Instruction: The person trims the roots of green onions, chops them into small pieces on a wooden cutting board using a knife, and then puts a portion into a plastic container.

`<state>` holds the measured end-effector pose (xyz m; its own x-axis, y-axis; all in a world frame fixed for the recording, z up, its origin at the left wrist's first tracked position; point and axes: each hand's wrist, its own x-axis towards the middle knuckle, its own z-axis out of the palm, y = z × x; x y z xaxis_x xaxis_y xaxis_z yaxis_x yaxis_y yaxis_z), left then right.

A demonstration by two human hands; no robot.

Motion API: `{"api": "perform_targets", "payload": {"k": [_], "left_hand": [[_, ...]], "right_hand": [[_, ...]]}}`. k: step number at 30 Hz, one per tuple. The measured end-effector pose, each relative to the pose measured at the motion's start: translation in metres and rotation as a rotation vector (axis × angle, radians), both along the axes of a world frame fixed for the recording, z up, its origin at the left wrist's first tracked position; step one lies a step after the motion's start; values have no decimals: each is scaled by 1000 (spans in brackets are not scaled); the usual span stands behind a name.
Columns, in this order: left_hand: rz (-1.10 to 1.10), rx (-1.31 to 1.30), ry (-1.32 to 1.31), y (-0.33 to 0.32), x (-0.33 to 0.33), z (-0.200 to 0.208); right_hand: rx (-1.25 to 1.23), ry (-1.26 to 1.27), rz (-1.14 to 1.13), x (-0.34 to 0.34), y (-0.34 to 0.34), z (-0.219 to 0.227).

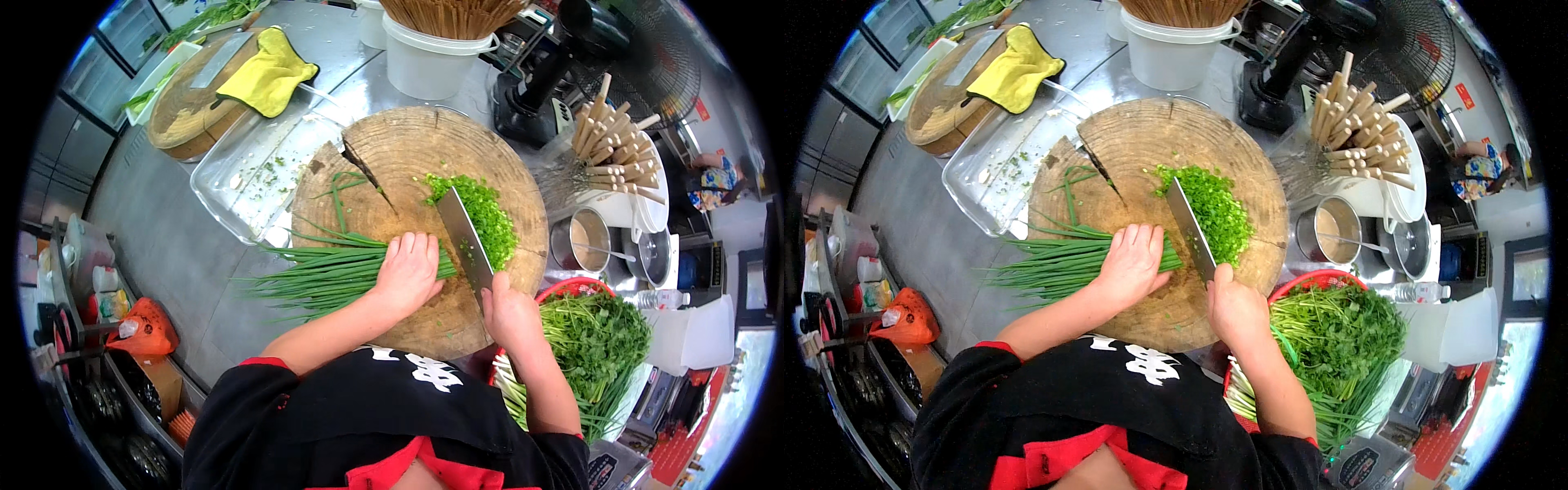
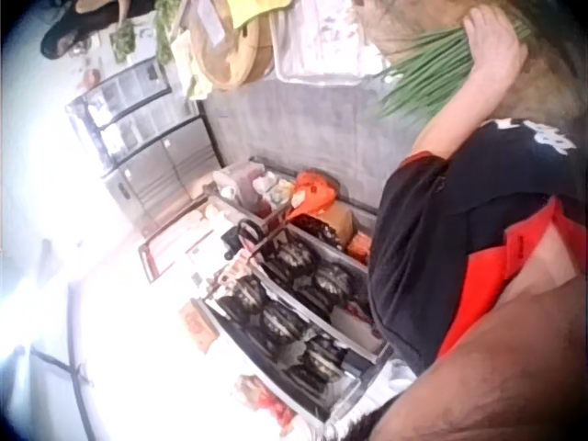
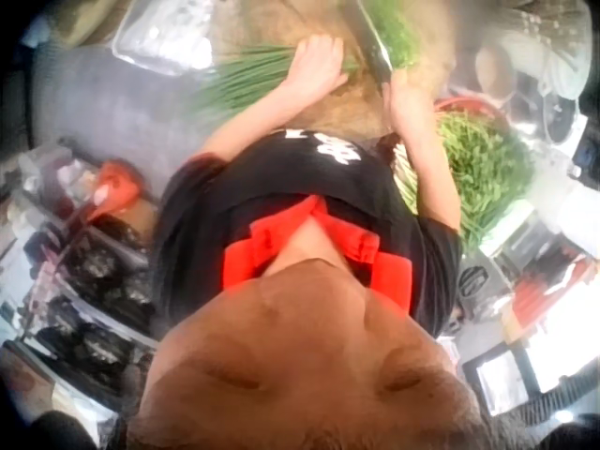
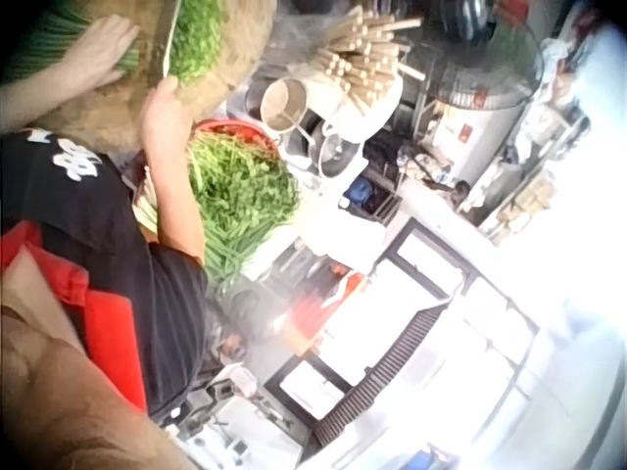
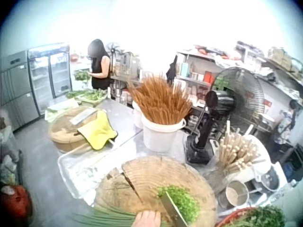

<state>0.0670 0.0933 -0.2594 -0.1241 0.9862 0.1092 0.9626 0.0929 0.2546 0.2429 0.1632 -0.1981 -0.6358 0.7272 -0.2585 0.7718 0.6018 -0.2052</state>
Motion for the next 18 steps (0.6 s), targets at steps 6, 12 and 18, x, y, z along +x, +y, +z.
{"api": "perform_targets", "payload": {"k": [6, 12, 18], "left_hand": [[-69, -4, -241, 2, -23, 29], [126, -21, -206, 31, -105, 28], [240, -50, -49, 45, -133, 1]], "right_hand": [[54, 4, 16, 3, 0, -8], [12, 11, -9, 2, -2, -4], [18, -1, -3, 0, 1, -4]]}}
